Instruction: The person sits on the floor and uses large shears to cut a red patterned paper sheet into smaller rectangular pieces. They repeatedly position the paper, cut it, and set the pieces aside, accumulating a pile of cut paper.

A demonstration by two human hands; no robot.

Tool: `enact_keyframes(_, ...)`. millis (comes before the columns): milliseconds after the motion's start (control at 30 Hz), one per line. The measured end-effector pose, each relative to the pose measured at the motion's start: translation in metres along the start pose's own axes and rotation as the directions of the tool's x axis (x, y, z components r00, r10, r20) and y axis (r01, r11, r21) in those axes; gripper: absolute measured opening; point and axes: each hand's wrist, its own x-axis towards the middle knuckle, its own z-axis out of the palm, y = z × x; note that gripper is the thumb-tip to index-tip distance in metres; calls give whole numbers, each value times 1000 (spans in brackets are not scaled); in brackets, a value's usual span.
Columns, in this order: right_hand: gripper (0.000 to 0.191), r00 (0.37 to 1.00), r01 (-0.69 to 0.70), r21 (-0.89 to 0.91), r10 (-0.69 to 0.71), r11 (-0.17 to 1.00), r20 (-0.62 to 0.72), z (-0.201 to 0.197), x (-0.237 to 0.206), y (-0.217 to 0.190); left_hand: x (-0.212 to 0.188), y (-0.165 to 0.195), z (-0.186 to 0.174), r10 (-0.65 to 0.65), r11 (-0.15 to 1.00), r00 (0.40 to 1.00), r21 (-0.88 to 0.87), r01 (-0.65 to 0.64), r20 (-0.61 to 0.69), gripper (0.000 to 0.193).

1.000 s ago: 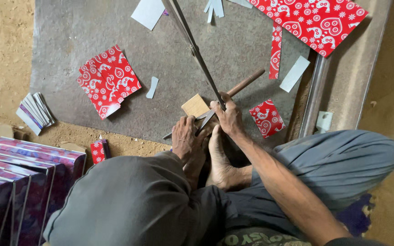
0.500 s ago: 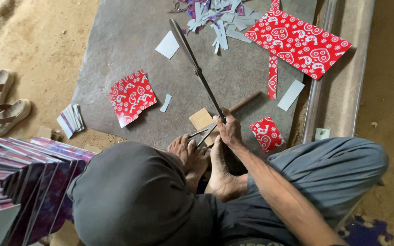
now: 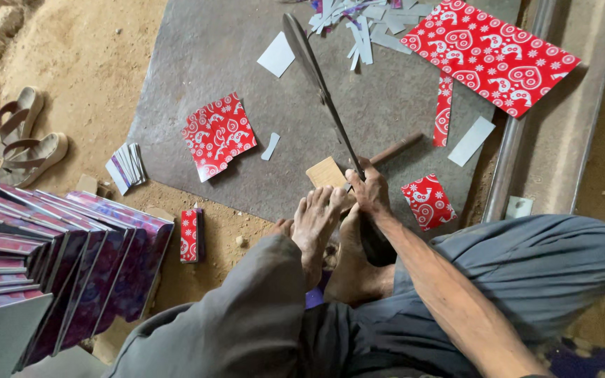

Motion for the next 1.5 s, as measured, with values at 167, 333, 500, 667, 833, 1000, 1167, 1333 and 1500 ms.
enact_keyframes(167, 34, 995, -99, -9, 99, 995, 11, 5, -1, 9, 19, 66, 9, 515, 851, 851, 182, -493, -104, 36)
enact_keyframes(333, 38, 984, -141, 13, 138, 990, 116, -1, 0, 18, 26, 67, 4, 552, 833, 826, 122, -539, -116, 45)
enact_keyframes(500, 42, 981, 94, -186, -59, 978, 186, -30, 12, 22, 29, 55, 34, 544, 832, 814, 253, -493, -205, 52)
enact_keyframes(667, 53, 997, -33, -392, 58, 920, 52, -57, 99, 41, 63, 52, 39, 181, 981, 957, 21, -190, 228, 26)
enact_keyframes(833, 41, 992, 24, -541, 48, 841, 118, -37, 220, 55, 62, 24, -10, 20, 889, 983, -446, -101, -183, 24)
enact_keyframes(1000, 42, 986, 108, -696, -167, 710, -17, 13, 308, 62, 44, 5, -19, -46, 871, 993, -491, -15, -112, 25)
enact_keyframes(1167, 17, 998, -58, -693, 24, 719, -58, 24, 324, 82, 41, -23, -20, -134, 875, 976, -484, 34, -174, 26)
enact_keyframes(1333, 18, 998, -23, -644, -15, 765, -54, 7, 310, 84, 38, -12, -11, -74, 879, 989, -477, 5, -125, 26)
enact_keyframes(1500, 20, 981, -149, -708, 195, 690, -16, -22, 284, 69, 36, -7, -15, -49, 880, 983, -472, -41, -176, 24)
